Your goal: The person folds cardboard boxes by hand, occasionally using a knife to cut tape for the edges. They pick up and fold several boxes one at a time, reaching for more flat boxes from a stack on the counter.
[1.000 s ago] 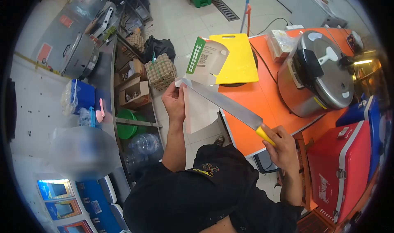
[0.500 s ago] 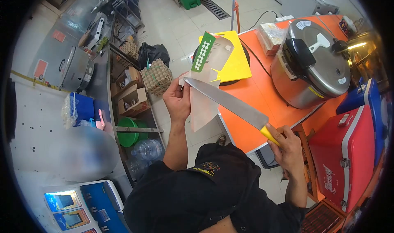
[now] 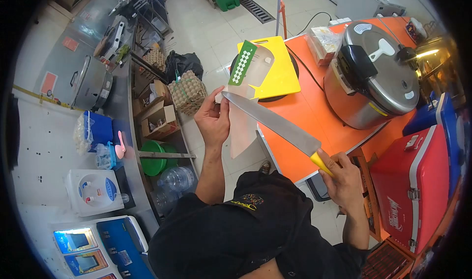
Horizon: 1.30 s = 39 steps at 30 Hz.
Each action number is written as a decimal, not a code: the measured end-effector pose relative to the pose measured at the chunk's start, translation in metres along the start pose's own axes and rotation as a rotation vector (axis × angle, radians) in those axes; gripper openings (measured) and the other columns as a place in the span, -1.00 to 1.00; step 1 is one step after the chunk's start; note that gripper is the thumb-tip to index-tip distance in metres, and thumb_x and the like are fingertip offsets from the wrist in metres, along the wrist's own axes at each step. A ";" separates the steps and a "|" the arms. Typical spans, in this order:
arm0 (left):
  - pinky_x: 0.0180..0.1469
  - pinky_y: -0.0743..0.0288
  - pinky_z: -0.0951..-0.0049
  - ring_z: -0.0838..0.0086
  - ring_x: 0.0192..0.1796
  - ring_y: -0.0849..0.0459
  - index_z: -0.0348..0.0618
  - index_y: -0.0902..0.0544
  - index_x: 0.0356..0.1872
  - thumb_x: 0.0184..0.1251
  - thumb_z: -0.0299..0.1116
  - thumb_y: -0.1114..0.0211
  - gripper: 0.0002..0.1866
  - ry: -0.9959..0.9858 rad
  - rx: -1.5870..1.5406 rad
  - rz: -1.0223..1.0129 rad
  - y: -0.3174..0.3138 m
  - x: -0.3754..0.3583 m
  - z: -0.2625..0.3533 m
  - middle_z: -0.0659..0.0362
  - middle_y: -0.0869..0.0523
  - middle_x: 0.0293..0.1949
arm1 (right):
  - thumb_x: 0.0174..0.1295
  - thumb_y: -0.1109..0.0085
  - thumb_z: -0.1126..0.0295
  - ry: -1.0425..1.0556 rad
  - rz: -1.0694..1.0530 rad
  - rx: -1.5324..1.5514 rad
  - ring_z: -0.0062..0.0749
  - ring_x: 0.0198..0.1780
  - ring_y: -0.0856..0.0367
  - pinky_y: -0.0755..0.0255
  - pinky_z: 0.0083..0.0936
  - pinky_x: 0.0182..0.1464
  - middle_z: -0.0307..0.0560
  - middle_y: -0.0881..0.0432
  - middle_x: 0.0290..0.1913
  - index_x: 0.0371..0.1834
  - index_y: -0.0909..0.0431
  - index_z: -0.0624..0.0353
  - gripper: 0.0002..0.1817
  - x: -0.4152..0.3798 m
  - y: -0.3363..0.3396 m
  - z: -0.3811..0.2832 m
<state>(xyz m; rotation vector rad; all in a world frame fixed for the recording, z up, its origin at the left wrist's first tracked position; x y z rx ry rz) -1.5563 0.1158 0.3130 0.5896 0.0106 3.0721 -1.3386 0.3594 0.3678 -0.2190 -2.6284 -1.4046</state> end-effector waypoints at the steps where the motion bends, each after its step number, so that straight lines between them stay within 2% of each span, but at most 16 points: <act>1: -0.34 -0.53 0.62 0.61 -0.32 -0.66 -0.35 -0.62 0.06 0.34 -0.65 -0.22 -0.72 0.001 0.000 -0.002 0.000 0.000 -0.002 0.12 -0.70 -0.16 | 0.05 -0.33 0.52 -0.002 0.000 0.000 -0.18 -0.42 -0.54 -0.44 -0.34 -0.35 -0.03 -0.50 -0.33 0.24 -0.55 0.01 -0.42 0.000 0.000 -0.001; 7: -0.28 -0.57 0.58 0.57 -0.26 -0.69 -0.36 -0.62 0.07 0.32 -0.68 -0.21 -0.70 0.037 -0.078 0.003 -0.003 0.002 -0.007 0.09 -0.70 -0.13 | 0.06 -0.34 0.49 0.026 -0.020 -0.128 -0.18 -0.39 -0.56 -0.46 -0.32 -0.35 -0.04 -0.49 -0.30 0.26 -0.53 -0.01 -0.41 -0.003 0.000 -0.005; 9: -0.37 -0.39 0.72 0.73 -0.39 -0.56 -0.35 -0.57 0.18 0.35 -0.67 -0.21 -0.63 -0.235 0.121 0.018 -0.004 0.004 -0.020 0.24 -0.66 -0.41 | 0.07 -0.34 0.48 0.075 0.007 -0.259 -0.18 -0.38 -0.56 -0.46 -0.32 -0.35 -0.04 -0.49 -0.29 0.26 -0.53 -0.01 -0.41 -0.004 -0.002 -0.007; 10: -0.37 -0.39 0.72 0.73 -0.39 -0.56 -0.35 -0.57 0.18 0.35 -0.67 -0.21 -0.63 -0.233 0.122 0.017 -0.002 0.004 -0.024 0.24 -0.66 -0.41 | 0.07 -0.34 0.48 0.074 0.006 -0.258 -0.18 -0.38 -0.56 -0.46 -0.32 -0.35 -0.04 -0.49 -0.29 0.26 -0.53 -0.01 -0.41 -0.003 -0.002 -0.009; 12: -0.30 -0.49 0.67 0.66 -0.31 -0.62 -0.35 -0.54 0.22 0.33 -0.71 -0.18 -0.58 -0.067 0.012 -0.018 0.000 0.005 -0.029 0.16 -0.69 -0.27 | 0.10 -0.33 0.46 0.028 -0.031 -0.206 -0.17 -0.39 -0.56 -0.46 -0.32 -0.36 -0.04 -0.49 -0.30 0.27 -0.52 0.00 -0.42 0.000 -0.001 -0.012; 15: -0.22 -0.61 0.55 0.54 -0.19 -0.69 -0.29 -0.59 0.17 0.25 -0.70 -0.24 -0.57 -0.062 -0.025 0.043 -0.002 0.008 -0.028 0.04 -0.71 -0.19 | 0.13 -0.31 0.45 0.003 -0.052 -0.079 -0.17 -0.39 -0.57 -0.46 -0.32 -0.36 -0.03 -0.50 -0.29 0.28 -0.52 0.00 -0.44 0.000 -0.008 -0.007; 18: -0.25 -0.53 0.65 0.63 -0.25 -0.65 -0.36 -0.54 0.22 0.29 -0.74 -0.18 -0.56 -0.150 0.115 0.037 -0.002 0.008 -0.028 0.12 -0.69 -0.14 | 0.14 -0.30 0.46 0.004 -0.056 -0.042 -0.16 -0.40 -0.57 -0.46 -0.31 -0.35 -0.02 -0.50 -0.30 0.28 -0.51 0.03 -0.44 0.001 -0.013 -0.005; 22: -0.25 -0.54 0.64 0.61 -0.24 -0.65 -0.38 -0.54 0.20 0.28 -0.72 -0.20 -0.56 -0.076 0.158 0.118 0.013 0.008 -0.042 0.09 -0.69 -0.14 | 0.15 -0.28 0.47 -0.013 -0.069 -0.002 -0.12 -0.40 -0.55 -0.43 -0.31 -0.33 0.01 -0.48 -0.33 0.30 -0.49 0.05 -0.43 0.002 -0.022 0.010; 24: -0.37 -0.59 0.53 0.52 -0.29 -0.70 -0.32 -0.61 0.14 0.26 -0.64 -0.23 -0.61 -0.050 0.235 0.250 0.036 0.012 -0.065 0.06 -0.69 -0.34 | 0.19 -0.24 0.46 -0.066 -0.009 0.083 -0.07 -0.36 -0.51 -0.40 -0.26 -0.30 0.05 -0.46 -0.36 0.32 -0.46 0.07 -0.44 0.004 -0.041 0.036; 25: -0.37 -0.59 0.53 0.52 -0.29 -0.70 -0.32 -0.61 0.14 0.26 -0.64 -0.23 -0.61 -0.054 0.218 0.240 0.042 0.011 -0.066 0.06 -0.69 -0.34 | 0.22 -0.21 0.43 -0.086 0.021 0.066 -0.05 -0.34 -0.50 -0.39 -0.22 -0.29 0.07 -0.45 -0.37 0.33 -0.44 0.07 -0.46 0.006 -0.059 0.055; 27: -0.33 -0.59 0.53 0.48 -0.24 -0.71 -0.33 -0.56 0.12 0.25 -0.66 -0.20 -0.62 0.141 0.193 0.207 0.058 -0.001 -0.067 0.03 -0.67 -0.23 | 0.28 -0.15 0.36 -0.111 0.060 0.028 -0.01 -0.30 -0.51 -0.40 -0.14 -0.25 0.11 -0.45 -0.34 0.35 -0.40 0.08 -0.47 0.016 -0.116 0.099; 29: -0.30 -0.59 0.54 0.46 -0.21 -0.71 -0.32 -0.52 0.10 0.25 -0.67 -0.18 -0.63 0.168 0.136 0.197 0.068 -0.013 -0.091 0.02 -0.65 -0.18 | 0.31 -0.10 0.31 -0.192 0.040 -0.042 0.03 -0.23 -0.54 -0.44 -0.08 -0.19 0.14 -0.46 -0.25 0.39 -0.32 0.06 -0.45 0.037 -0.170 0.126; 33: -0.23 -0.57 0.54 0.46 -0.16 -0.68 -0.26 -0.41 0.06 0.26 -0.68 -0.15 -0.65 0.214 0.098 0.165 0.066 -0.031 -0.073 0.05 -0.59 -0.08 | 0.33 -0.07 0.30 -0.413 -0.052 -0.080 0.07 -0.12 -0.56 -0.49 -0.05 -0.12 0.16 -0.45 -0.10 0.41 -0.23 0.00 -0.44 0.109 -0.238 0.109; 34: -0.21 -0.56 0.56 0.51 -0.21 -0.65 -0.26 -0.45 0.04 0.26 -0.70 -0.14 -0.67 0.281 0.075 0.166 0.066 -0.034 -0.071 0.08 -0.58 -0.10 | 0.33 -0.08 0.30 -0.430 -0.040 -0.093 0.07 -0.11 -0.56 -0.48 -0.05 -0.11 0.16 -0.46 -0.08 0.40 -0.24 0.00 -0.44 0.127 -0.252 0.111; 37: -0.18 -0.53 0.60 0.54 -0.23 -0.64 -0.27 -0.48 0.01 0.26 -0.73 -0.12 -0.69 0.285 -0.021 0.031 0.075 -0.046 -0.090 0.11 -0.58 -0.11 | 0.30 -0.14 0.28 -0.331 0.069 -0.080 0.07 -0.05 -0.54 -0.46 -0.06 -0.03 0.17 -0.45 0.01 0.39 -0.25 0.04 -0.42 0.167 -0.277 0.114; 39: -0.12 -0.53 0.61 0.54 -0.21 -0.64 -0.31 -0.50 -0.01 0.29 -0.73 -0.12 -0.73 0.326 -0.079 0.039 0.077 -0.052 -0.078 0.14 -0.59 -0.16 | 0.29 -0.16 0.27 -0.259 0.113 -0.081 0.06 -0.01 -0.53 -0.44 -0.08 0.01 0.16 -0.46 0.04 0.38 -0.27 0.06 -0.41 0.182 -0.288 0.125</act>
Point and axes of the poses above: each hand's wrist, its own x-axis towards the middle knuckle, its own y-axis out of the back of the hand, z = x × y, the point moved 1 cm from there along x, towards the middle knuckle
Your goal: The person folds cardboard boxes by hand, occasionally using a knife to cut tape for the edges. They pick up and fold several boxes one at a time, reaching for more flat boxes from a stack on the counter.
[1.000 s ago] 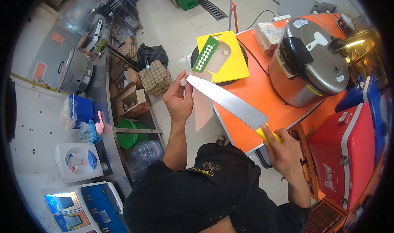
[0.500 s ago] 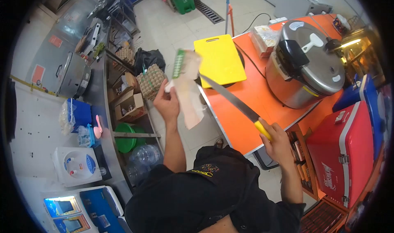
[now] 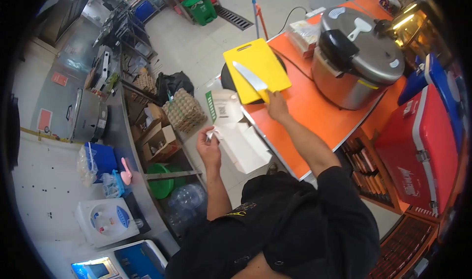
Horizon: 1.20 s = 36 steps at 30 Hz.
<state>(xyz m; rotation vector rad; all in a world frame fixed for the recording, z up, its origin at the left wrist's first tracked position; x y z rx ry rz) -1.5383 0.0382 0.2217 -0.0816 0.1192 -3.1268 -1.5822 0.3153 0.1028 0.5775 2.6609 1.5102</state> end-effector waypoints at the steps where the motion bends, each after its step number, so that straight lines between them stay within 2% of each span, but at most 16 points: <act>1: -0.10 -0.54 0.59 0.53 -0.18 -0.65 -0.33 -0.50 -0.01 0.30 -0.71 -0.12 -0.74 0.026 -0.024 -0.003 0.000 -0.002 0.002 0.13 -0.59 -0.16 | 0.28 -0.19 0.26 0.063 0.058 -0.009 0.05 0.02 -0.51 -0.43 -0.09 0.06 0.15 -0.46 0.07 0.36 -0.29 0.09 -0.41 0.001 -0.006 0.004; 3: -0.20 -0.51 0.64 0.57 -0.19 -0.65 -0.34 -0.51 0.02 0.36 -0.65 -0.14 -0.76 0.079 -0.124 -0.040 0.003 -0.008 0.005 0.14 -0.63 -0.11 | 0.26 -0.21 0.28 0.129 0.238 0.090 -0.02 0.04 -0.50 -0.41 -0.17 0.08 0.12 -0.46 0.07 0.29 -0.36 0.15 -0.47 -0.013 0.015 0.000; 5: -0.12 -0.53 0.60 0.53 -0.14 -0.65 -0.34 -0.50 0.03 0.36 -0.65 -0.14 -0.76 0.109 -0.216 -0.058 0.004 -0.010 -0.004 0.11 -0.62 -0.08 | 0.27 -0.20 0.34 0.050 0.330 0.429 -0.12 0.01 -0.53 -0.43 -0.27 0.06 0.10 -0.50 0.00 0.22 -0.43 0.21 -0.54 -0.056 0.052 -0.002; 7: 0.09 -0.55 0.46 0.41 0.02 -0.63 -0.39 -0.49 0.03 0.37 -0.63 -0.15 -0.76 0.155 -0.423 -0.130 0.004 -0.012 -0.017 0.04 -0.61 -0.03 | 0.27 -0.19 0.39 -0.099 0.411 0.463 -0.25 -0.07 -0.60 -0.47 -0.39 -0.04 0.04 -0.58 -0.12 0.13 -0.49 0.23 -0.63 -0.115 0.070 0.017; 9: 0.10 -0.55 0.45 0.41 0.03 -0.63 -0.42 -0.49 0.03 0.38 -0.63 -0.15 -0.76 0.238 -0.470 -0.221 -0.015 -0.019 -0.025 0.04 -0.61 -0.04 | 0.26 -0.20 0.44 -0.481 0.296 0.792 -0.35 -0.16 -0.65 -0.49 -0.46 -0.16 -0.05 -0.65 -0.24 0.05 -0.54 0.24 -0.71 -0.187 0.047 0.052; 10: 0.11 -0.54 0.43 0.40 0.03 -0.63 -0.44 -0.48 0.04 0.39 -0.62 -0.15 -0.76 0.299 -0.528 -0.288 -0.031 -0.025 -0.028 0.03 -0.61 -0.04 | 0.25 -0.21 0.48 -0.212 0.339 0.459 -0.46 -0.21 -0.65 -0.49 -0.49 -0.23 -0.11 -0.67 -0.28 0.02 -0.55 0.24 -0.72 -0.216 0.054 0.036; 12: 0.11 -0.55 0.42 0.40 0.04 -0.63 -0.43 -0.51 0.00 0.40 -0.60 -0.17 -0.80 0.373 -0.494 -0.433 -0.063 -0.040 -0.033 0.04 -0.62 -0.08 | 0.20 -0.27 0.47 -0.304 0.125 0.708 -0.45 -0.10 -0.62 -0.45 -0.53 -0.17 -0.11 -0.61 -0.03 0.21 -0.43 0.14 -0.52 -0.255 0.080 -0.003; 14: 0.12 -0.55 0.42 0.41 0.03 -0.63 -0.38 -0.56 -0.04 0.39 -0.58 -0.20 -0.83 0.520 -0.457 -0.634 -0.091 -0.067 -0.038 0.07 -0.64 -0.11 | 0.16 -0.35 0.33 -0.306 0.202 0.731 -0.34 0.10 -0.53 -0.43 -0.42 -0.03 -0.07 -0.49 0.12 0.31 -0.37 0.13 -0.38 -0.266 0.113 -0.038; 16: 0.03 -0.56 0.49 0.47 -0.04 -0.64 -0.33 -0.59 -0.09 0.40 -0.52 -0.22 -0.86 0.592 -0.449 -0.799 -0.121 -0.100 -0.032 0.10 -0.65 -0.16 | 0.14 -0.34 0.33 -0.269 0.407 0.724 -0.23 0.14 -0.51 -0.43 -0.37 0.00 -0.02 -0.45 0.17 0.32 -0.35 0.14 -0.36 -0.278 0.136 -0.045; 20: -0.23 -0.48 0.64 0.58 -0.26 -0.59 -0.28 -0.57 -0.09 0.42 -0.45 -0.21 -0.85 1.106 -0.470 -1.026 -0.166 -0.164 -0.013 0.13 -0.63 -0.21 | 0.09 -0.33 0.39 -0.272 0.572 0.487 -0.13 0.19 -0.46 -0.41 -0.35 0.07 0.04 -0.40 0.22 0.32 -0.35 0.15 -0.33 -0.326 0.179 -0.028; 22: -0.37 -0.39 0.67 0.67 -0.37 -0.49 -0.26 -0.53 -0.01 0.44 -0.45 -0.17 -0.82 1.478 -0.556 -1.134 -0.184 -0.190 -0.024 0.19 -0.61 -0.21 | 0.01 -0.31 0.46 -0.187 0.609 0.403 -0.06 0.25 -0.42 -0.37 -0.33 0.16 0.09 -0.37 0.25 0.31 -0.35 0.16 -0.31 -0.361 0.190 -0.016; 23: -0.37 -0.39 0.67 0.67 -0.37 -0.49 -0.26 -0.53 -0.01 0.44 -0.45 -0.17 -0.82 1.498 -0.514 -1.188 -0.193 -0.206 -0.021 0.19 -0.61 -0.21 | 0.06 -0.27 0.46 -0.262 0.610 0.454 0.00 0.32 -0.35 -0.20 -0.26 0.38 0.10 -0.33 0.28 0.32 -0.33 0.18 -0.33 -0.383 0.196 -0.015; 26: -0.47 -0.27 0.71 0.72 -0.46 -0.37 -0.26 -0.49 0.03 0.48 -0.46 -0.09 -0.81 1.787 -0.462 -1.345 -0.212 -0.275 -0.015 0.20 -0.57 -0.18 | 0.03 -0.30 0.48 -0.428 0.808 0.231 0.01 0.34 -0.33 -0.21 -0.26 0.36 0.09 -0.28 0.33 0.35 -0.30 0.15 -0.27 -0.449 0.207 -0.004; 29: -0.54 -0.22 0.72 0.71 -0.50 -0.33 -0.33 -0.49 0.02 0.50 -0.44 -0.04 -0.79 2.124 -0.410 -1.325 -0.225 -0.371 -0.016 0.18 -0.51 -0.02 | 0.09 -0.28 0.47 -0.623 1.030 0.060 0.01 0.32 -0.34 -0.21 -0.15 0.29 0.11 -0.25 0.34 0.36 -0.29 0.11 -0.31 -0.522 0.209 0.016; 31: -0.55 -0.21 0.71 0.70 -0.50 -0.32 -0.33 -0.50 0.01 0.51 -0.43 -0.04 -0.80 2.199 -0.317 -1.383 -0.231 -0.441 -0.019 0.20 -0.51 -0.02 | 0.25 -0.18 0.42 -0.728 1.218 -0.042 0.04 0.30 -0.36 -0.24 -0.16 0.27 0.15 -0.29 0.33 0.33 -0.32 0.16 -0.45 -0.573 0.214 0.033; 36: -0.56 -0.18 0.70 0.68 -0.51 -0.31 -0.27 -0.50 -0.07 0.52 -0.40 -0.05 -0.84 2.307 0.047 -1.504 -0.234 -0.621 -0.013 0.29 -0.54 -0.05 | 0.31 -0.11 0.31 -0.877 1.366 -0.239 0.07 0.26 -0.41 -0.30 -0.21 0.24 0.15 -0.40 0.25 0.28 -0.36 0.23 -0.51 -0.739 0.239 0.068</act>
Point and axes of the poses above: each hand's wrist, its own x-axis towards the middle knuckle, its own y-axis out of the back of the hand, z = x × y, the point moved 1 cm from there along x, towards the middle knuckle
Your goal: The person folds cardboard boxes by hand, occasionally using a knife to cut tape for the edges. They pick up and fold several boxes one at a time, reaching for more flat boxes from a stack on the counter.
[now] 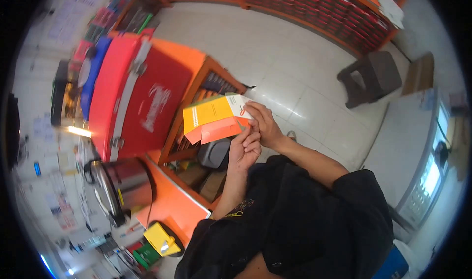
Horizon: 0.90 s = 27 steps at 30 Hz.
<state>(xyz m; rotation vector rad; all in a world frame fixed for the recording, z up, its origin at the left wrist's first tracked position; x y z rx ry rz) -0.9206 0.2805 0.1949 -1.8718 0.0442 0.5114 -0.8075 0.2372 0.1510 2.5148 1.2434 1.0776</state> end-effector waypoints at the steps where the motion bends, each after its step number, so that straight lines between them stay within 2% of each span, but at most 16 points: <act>1: -0.54 -0.19 0.71 0.69 -0.48 -0.34 -0.21 -0.51 -0.06 0.49 -0.38 -0.11 -0.85 0.041 0.075 0.017 -0.001 0.029 -0.007 0.30 -0.57 -0.09 | 0.30 -0.10 0.27 -0.031 0.024 -0.039 0.08 0.25 -0.42 -0.32 -0.21 0.24 0.16 -0.43 0.22 0.26 -0.37 0.25 -0.50 0.007 0.024 0.018; 2: -0.54 -0.19 0.71 0.69 -0.48 -0.34 -0.21 -0.51 -0.06 0.49 -0.38 -0.11 -0.85 0.078 0.086 0.019 -0.015 0.052 -0.018 0.30 -0.57 -0.09 | 0.30 -0.10 0.27 -0.043 0.050 -0.066 0.08 0.25 -0.42 -0.32 -0.21 0.24 0.16 -0.43 0.22 0.26 -0.37 0.25 -0.50 0.015 0.046 0.033; 4: -0.53 -0.23 0.70 0.69 -0.47 -0.39 -0.17 -0.53 -0.07 0.44 -0.39 -0.20 -0.85 -0.075 1.020 0.219 -0.040 0.091 -0.038 0.27 -0.59 -0.17 | 0.08 -0.27 0.52 -0.100 0.115 -0.069 0.08 0.21 -0.45 -0.37 -0.23 0.24 0.17 -0.47 0.19 0.24 -0.36 0.30 -0.41 0.022 0.085 0.064; 5: -0.44 -0.35 0.67 0.67 -0.44 -0.47 -0.16 -0.54 -0.07 0.33 -0.40 -0.34 -0.78 -0.156 1.307 0.297 -0.027 0.115 -0.036 0.27 -0.60 -0.26 | 0.08 -0.27 0.49 -0.138 0.148 -0.126 0.11 0.20 -0.46 -0.38 -0.21 0.23 0.19 -0.48 0.17 0.23 -0.36 0.29 -0.42 0.022 0.094 0.083; 6: -0.44 -0.35 0.67 0.67 -0.44 -0.47 -0.16 -0.54 -0.07 0.33 -0.40 -0.34 -0.78 -0.107 1.336 0.249 -0.031 0.139 -0.043 0.27 -0.60 -0.26 | 0.04 -0.30 0.49 -0.155 0.157 -0.153 0.12 0.21 -0.45 -0.39 -0.20 0.23 0.18 -0.48 0.16 0.22 -0.36 0.29 -0.39 0.021 0.103 0.098; 8: -0.32 -0.45 0.64 0.63 -0.35 -0.55 -0.18 -0.54 -0.11 0.22 -0.44 -0.44 -0.72 -0.558 1.908 0.000 -0.046 0.184 -0.053 0.25 -0.59 -0.26 | 0.06 -0.29 0.52 -0.179 0.205 -0.181 0.13 0.22 -0.44 -0.36 -0.24 0.26 0.17 -0.46 0.17 0.26 -0.32 0.28 -0.37 0.026 0.117 0.126; 9: -0.32 -0.45 0.64 0.63 -0.35 -0.55 -0.18 -0.54 -0.11 0.22 -0.44 -0.44 -0.72 -0.520 1.917 -0.048 -0.041 0.209 -0.050 0.25 -0.59 -0.26 | 0.06 -0.29 0.52 -0.195 0.241 -0.217 0.13 0.22 -0.44 -0.36 -0.24 0.26 0.17 -0.46 0.17 0.26 -0.32 0.28 -0.37 0.020 0.113 0.146; 11: -0.25 -0.48 0.63 0.61 -0.22 -0.57 -0.21 -0.53 -0.10 0.18 -0.46 -0.47 -0.67 -0.487 2.039 -0.080 -0.030 0.268 -0.042 0.21 -0.57 -0.15 | 0.13 -0.18 0.54 -0.511 0.342 0.550 0.19 0.29 -0.37 -0.28 -0.18 0.34 0.23 -0.37 0.25 0.38 -0.22 0.30 -0.32 0.014 0.104 0.196; 15: -0.28 -0.45 0.69 0.68 -0.25 -0.57 -0.27 -0.55 -0.10 0.23 -0.49 -0.41 -0.73 -0.469 1.772 -0.161 -0.076 0.377 -0.070 0.23 -0.61 -0.25 | 0.25 -0.12 0.49 -0.358 0.181 -0.024 0.17 0.33 -0.33 -0.24 -0.21 0.37 0.26 -0.32 0.27 0.47 -0.06 0.30 -0.28 0.087 0.204 0.218; 18: -0.29 -0.47 0.70 0.69 -0.32 -0.59 -0.27 -0.56 -0.11 0.24 -0.49 -0.39 -0.75 -0.460 1.990 -0.340 -0.088 0.470 -0.068 0.25 -0.64 -0.32 | 0.36 -0.06 0.42 -0.497 0.033 0.252 0.05 0.34 -0.34 -0.22 -0.27 0.39 0.23 -0.34 0.25 0.51 0.08 0.30 -0.27 0.113 0.249 0.280; 20: -0.34 -0.51 0.64 0.66 -0.38 -0.62 -0.24 -0.58 -0.12 0.24 -0.50 -0.37 -0.78 -0.404 1.977 -0.380 -0.106 0.521 -0.082 0.25 -0.67 -0.37 | 0.39 -0.08 0.35 -0.650 0.286 0.732 -0.14 0.30 -0.42 -0.29 -0.34 0.34 0.18 -0.37 0.27 0.47 -0.02 0.33 -0.32 0.129 0.263 0.338; 23: -0.35 -0.54 0.55 0.56 -0.40 -0.66 -0.23 -0.62 -0.19 0.18 -0.47 -0.37 -0.81 -0.400 2.146 -0.562 -0.129 0.588 -0.105 0.15 -0.68 -0.43 | 0.38 -0.11 0.31 -0.880 0.286 0.308 -0.29 0.23 -0.50 -0.39 -0.44 0.25 0.15 -0.41 0.26 0.38 -0.22 0.37 -0.42 0.182 0.340 0.348; 24: -0.34 -0.55 0.51 0.50 -0.42 -0.67 -0.23 -0.63 -0.21 0.15 -0.46 -0.37 -0.81 -0.421 2.180 -0.632 -0.129 0.609 -0.112 0.11 -0.68 -0.44 | 0.37 -0.14 0.30 -0.770 0.345 -0.012 -0.34 0.02 -0.63 -0.53 -0.47 0.02 0.09 -0.57 0.06 0.19 -0.43 0.39 -0.56 0.196 0.355 0.360; 25: -0.29 -0.57 0.29 0.11 -0.35 -0.67 -0.16 -0.64 -0.25 0.14 -0.43 -0.31 -0.85 -0.366 2.126 -0.683 -0.143 0.623 -0.122 0.00 -0.67 -0.37 | 0.35 -0.16 0.31 -0.816 0.418 -0.106 -0.35 -0.13 -0.65 -0.56 -0.46 -0.11 0.02 -0.63 -0.12 0.08 -0.50 0.38 -0.63 0.216 0.370 0.361; 26: -0.30 -0.57 0.27 0.09 -0.36 -0.66 -0.16 -0.63 -0.27 0.14 -0.44 -0.30 -0.87 -0.375 2.201 -0.697 -0.147 0.640 -0.128 0.00 -0.65 -0.40 | 0.34 -0.17 0.33 -0.859 0.495 -0.196 -0.36 -0.27 -0.67 -0.58 -0.44 -0.24 -0.04 -0.68 -0.31 -0.03 -0.56 0.38 -0.69 0.234 0.384 0.363; 27: -0.30 -0.57 0.25 0.08 -0.36 -0.66 -0.16 -0.62 -0.27 0.13 -0.44 -0.31 -0.86 -0.381 2.183 -0.681 -0.149 0.656 -0.133 0.00 -0.64 -0.41 | 0.34 -0.17 0.33 -0.833 0.483 -0.201 -0.36 -0.27 -0.67 -0.58 -0.44 -0.24 -0.04 -0.68 -0.31 -0.03 -0.56 0.38 -0.69 0.240 0.393 0.387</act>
Point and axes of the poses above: each hand's wrist, its own x-axis towards the middle knuckle, its own y-axis out of the back of the hand, z = x × y, the point moved 1 cm from there along x, towards the middle knuckle
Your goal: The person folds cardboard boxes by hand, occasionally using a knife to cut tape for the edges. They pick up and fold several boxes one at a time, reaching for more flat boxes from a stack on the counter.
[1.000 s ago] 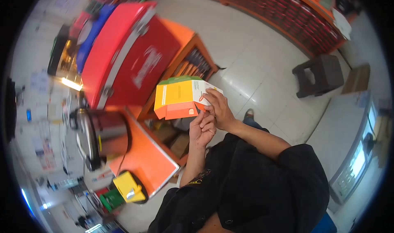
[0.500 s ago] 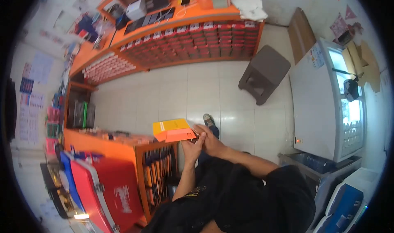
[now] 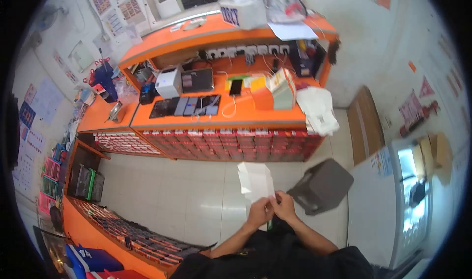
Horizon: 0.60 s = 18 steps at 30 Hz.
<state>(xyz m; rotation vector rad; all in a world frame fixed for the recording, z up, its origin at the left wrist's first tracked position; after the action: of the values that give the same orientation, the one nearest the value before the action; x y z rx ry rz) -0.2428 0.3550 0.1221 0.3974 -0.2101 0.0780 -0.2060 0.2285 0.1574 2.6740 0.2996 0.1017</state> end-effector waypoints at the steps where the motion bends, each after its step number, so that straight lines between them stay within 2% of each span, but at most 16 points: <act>1: -0.29 -0.58 0.26 0.10 -0.36 -0.67 -0.17 -0.62 -0.27 0.11 -0.44 -0.33 -0.85 0.018 -0.006 0.008 -0.001 0.014 -0.004 0.00 -0.64 -0.41 | 0.33 -0.19 0.34 -0.020 -0.032 -0.123 -0.41 -0.38 -0.65 -0.54 -0.47 -0.34 -0.09 -0.68 -0.41 -0.13 -0.59 0.36 -0.75 0.024 0.001 0.021; 2: -0.26 -0.60 0.31 0.14 -0.33 -0.70 -0.17 -0.63 -0.25 0.09 -0.44 -0.37 -0.82 0.061 -0.018 0.031 -0.005 0.027 -0.012 -0.01 -0.67 -0.37 | 0.31 -0.20 0.36 -0.043 -0.062 -0.249 -0.46 -0.48 -0.62 -0.51 -0.49 -0.45 -0.13 -0.68 -0.52 -0.23 -0.62 0.34 -0.78 0.045 0.000 0.036; 3: -0.26 -0.60 0.31 0.14 -0.33 -0.70 -0.17 -0.63 -0.25 0.09 -0.44 -0.37 -0.82 0.056 -0.019 0.053 -0.007 0.039 -0.021 -0.01 -0.67 -0.37 | 0.31 -0.20 0.36 -0.023 -0.070 -0.256 -0.46 -0.48 -0.62 -0.51 -0.49 -0.45 -0.13 -0.68 -0.52 -0.23 -0.62 0.34 -0.78 0.064 -0.002 0.042; 5: -0.23 -0.62 0.46 0.43 -0.34 -0.73 -0.26 -0.64 -0.27 0.15 -0.51 -0.37 -0.87 0.169 -0.091 0.160 -0.014 0.070 -0.039 0.08 -0.72 -0.39 | 0.32 -0.19 0.37 -0.199 -0.080 0.161 -0.59 -0.52 -0.59 -0.46 -0.59 -0.46 -0.12 -0.70 -0.53 -0.32 -0.63 0.32 -0.80 0.110 -0.001 0.050; 6: -0.23 -0.62 0.46 0.43 -0.34 -0.73 -0.26 -0.64 -0.27 0.15 -0.51 -0.37 -0.87 0.174 -0.098 0.185 -0.019 0.088 -0.047 0.08 -0.72 -0.39 | 0.31 -0.20 0.37 -0.225 -0.161 0.173 -0.64 -0.53 -0.57 -0.46 -0.59 -0.45 -0.12 -0.71 -0.51 -0.30 -0.63 0.32 -0.81 0.135 0.001 0.058; 7: -0.18 -0.62 0.46 0.48 -0.30 -0.72 -0.28 -0.63 -0.26 0.20 -0.51 -0.36 -0.88 0.313 -0.205 0.247 -0.021 0.103 -0.054 0.11 -0.73 -0.36 | 0.31 -0.20 0.37 -0.217 -0.185 0.168 -0.64 -0.53 -0.57 -0.46 -0.59 -0.45 -0.12 -0.71 -0.51 -0.30 -0.63 0.32 -0.81 0.160 0.003 0.067; 8: -0.14 -0.62 0.46 0.52 -0.26 -0.72 -0.30 -0.62 -0.25 0.25 -0.51 -0.35 -0.89 0.456 -0.303 0.312 -0.021 0.113 -0.060 0.14 -0.74 -0.33 | 0.31 -0.20 0.37 -0.139 -0.280 0.115 -0.63 -0.53 -0.59 -0.48 -0.58 -0.44 -0.12 -0.71 -0.51 -0.29 -0.63 0.33 -0.80 0.181 0.000 0.071; 9: -0.14 -0.62 0.46 0.52 -0.26 -0.72 -0.30 -0.62 -0.25 0.25 -0.51 -0.35 -0.89 0.451 -0.293 0.350 -0.030 0.126 -0.069 0.14 -0.74 -0.33 | 0.31 -0.21 0.36 -0.041 -0.371 0.058 -0.62 -0.52 -0.60 -0.50 -0.57 -0.42 -0.12 -0.71 -0.51 -0.28 -0.63 0.34 -0.79 0.211 0.001 0.072; 10: -0.12 -0.61 0.48 0.54 -0.24 -0.70 -0.32 -0.61 -0.22 0.28 -0.51 -0.35 -0.87 0.465 -0.384 0.447 -0.038 0.141 -0.088 0.16 -0.73 -0.31 | 0.30 -0.23 0.36 0.159 -0.365 0.045 -0.51 -0.47 -0.67 -0.54 -0.53 -0.38 -0.08 -0.73 -0.43 -0.26 -0.64 0.32 -0.80 0.236 -0.001 0.070; 11: -0.10 -0.60 0.49 0.55 -0.22 -0.69 -0.34 -0.60 -0.19 0.30 -0.50 -0.35 -0.85 0.489 -0.469 0.530 -0.044 0.146 -0.109 0.17 -0.73 -0.29 | 0.30 -0.23 0.36 0.191 -0.379 0.067 -0.51 -0.47 -0.67 -0.54 -0.53 -0.38 -0.08 -0.73 -0.43 -0.26 -0.64 0.32 -0.80 0.269 -0.002 0.062; 13: -0.12 -0.57 0.54 0.55 -0.23 -0.68 -0.35 -0.60 -0.16 0.28 -0.55 -0.35 -0.83 0.543 -0.433 0.552 -0.059 0.155 -0.143 0.14 -0.73 -0.26 | 0.27 -0.23 0.36 0.550 -0.541 -0.009 -0.29 -0.34 -0.72 -0.58 -0.43 -0.27 -0.04 -0.72 -0.30 -0.25 -0.65 0.27 -0.82 0.298 0.000 0.051; 14: -0.13 -0.58 0.53 0.53 -0.23 -0.68 -0.36 -0.60 -0.15 0.30 -0.54 -0.34 -0.84 0.593 -0.489 0.600 -0.062 0.162 -0.145 0.12 -0.73 -0.25 | 0.25 -0.22 0.36 0.595 -0.663 -0.035 -0.13 -0.20 -0.70 -0.58 -0.37 -0.14 -0.01 -0.69 -0.16 -0.24 -0.65 0.22 -0.84 0.312 -0.001 0.054; 15: -0.13 -0.58 0.52 0.50 -0.23 -0.68 -0.37 -0.60 -0.13 0.31 -0.54 -0.32 -0.83 0.643 -0.553 0.654 -0.069 0.167 -0.145 0.10 -0.72 -0.24 | 0.25 -0.22 0.36 0.613 -0.682 -0.033 -0.13 -0.20 -0.70 -0.58 -0.37 -0.14 -0.01 -0.69 -0.16 -0.24 -0.65 0.22 -0.84 0.327 0.002 0.054; 16: -0.13 -0.58 0.52 0.50 -0.23 -0.68 -0.37 -0.60 -0.13 0.31 -0.54 -0.32 -0.83 0.647 -0.553 0.683 -0.066 0.179 -0.120 0.10 -0.72 -0.24 | 0.24 -0.21 0.36 0.691 -0.814 0.000 -0.12 -0.14 -0.69 -0.56 -0.36 -0.09 0.00 -0.68 -0.11 -0.24 -0.65 0.22 -0.84 0.331 0.005 0.046; 17: -0.14 -0.58 0.51 0.48 -0.23 -0.69 -0.38 -0.61 -0.12 0.33 -0.52 -0.31 -0.83 0.637 -0.767 0.796 -0.059 0.193 -0.087 0.09 -0.72 -0.24 | 0.24 -0.21 0.37 0.765 -0.946 0.035 -0.12 -0.09 -0.67 -0.54 -0.35 -0.04 0.00 -0.66 -0.06 -0.25 -0.65 0.22 -0.84 0.336 0.007 0.042; 18: -0.15 -0.59 0.50 0.46 -0.22 -0.69 -0.38 -0.61 -0.11 0.35 -0.50 -0.31 -0.82 0.618 -0.977 0.903 -0.057 0.201 -0.069 0.07 -0.72 -0.23 | 0.24 -0.21 0.37 0.771 -0.967 0.045 -0.12 -0.09 -0.67 -0.54 -0.35 -0.04 0.00 -0.66 -0.06 -0.25 -0.65 0.22 -0.84 0.342 0.010 0.043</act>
<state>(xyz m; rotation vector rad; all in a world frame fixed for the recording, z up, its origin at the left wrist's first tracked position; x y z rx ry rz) -0.0275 0.3363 0.0821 -0.7266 0.2103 0.9339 0.1341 0.2792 0.1305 2.1135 1.7598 0.7998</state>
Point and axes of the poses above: each hand's wrist, its own x-axis towards the middle knuckle, its own y-axis out of the back of the hand, z = x × y, the point moved 1 cm from there along x, towards the middle knuckle
